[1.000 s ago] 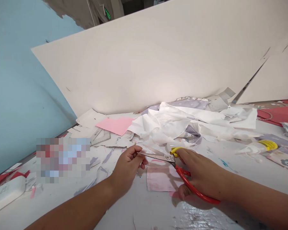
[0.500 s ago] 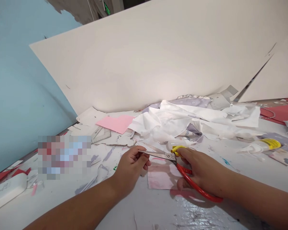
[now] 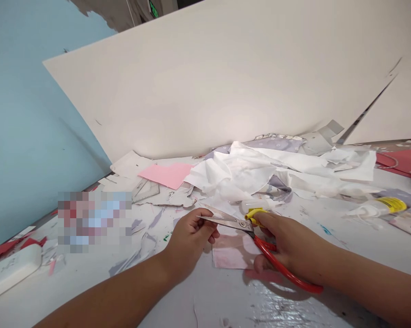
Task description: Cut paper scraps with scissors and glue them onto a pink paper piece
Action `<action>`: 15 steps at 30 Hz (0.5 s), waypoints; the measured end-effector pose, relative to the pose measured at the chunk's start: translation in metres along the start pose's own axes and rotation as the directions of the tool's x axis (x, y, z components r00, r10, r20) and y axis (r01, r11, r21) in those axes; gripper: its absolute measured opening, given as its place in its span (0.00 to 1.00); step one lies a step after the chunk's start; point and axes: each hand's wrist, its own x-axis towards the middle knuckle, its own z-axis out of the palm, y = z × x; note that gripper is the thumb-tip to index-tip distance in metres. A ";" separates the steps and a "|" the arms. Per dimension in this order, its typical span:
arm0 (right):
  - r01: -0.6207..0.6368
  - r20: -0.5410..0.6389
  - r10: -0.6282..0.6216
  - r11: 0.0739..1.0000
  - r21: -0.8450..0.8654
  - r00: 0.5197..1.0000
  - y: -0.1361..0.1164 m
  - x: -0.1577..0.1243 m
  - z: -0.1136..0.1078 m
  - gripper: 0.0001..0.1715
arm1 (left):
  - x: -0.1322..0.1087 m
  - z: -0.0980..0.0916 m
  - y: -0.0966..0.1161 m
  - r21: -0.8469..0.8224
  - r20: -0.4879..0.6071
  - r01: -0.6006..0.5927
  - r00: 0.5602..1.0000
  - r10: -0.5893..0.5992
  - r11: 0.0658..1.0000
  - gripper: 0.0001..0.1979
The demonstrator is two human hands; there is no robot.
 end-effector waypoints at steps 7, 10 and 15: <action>0.004 0.012 -0.004 1.000 0.004 1.000 0.000 0.000 0.000 0.12 | 0.000 0.001 -0.002 -0.041 0.026 -0.007 1.000 0.008 0.999 0.03; -0.006 0.020 0.006 1.000 0.023 1.000 -0.001 0.000 0.000 0.11 | 0.000 0.001 0.000 -0.023 0.029 -0.010 1.000 0.011 1.000 0.02; -0.019 0.055 0.014 0.995 0.095 0.998 -0.001 0.000 -0.001 0.12 | 0.000 0.001 0.002 -0.003 0.041 -0.015 0.999 0.015 1.000 0.04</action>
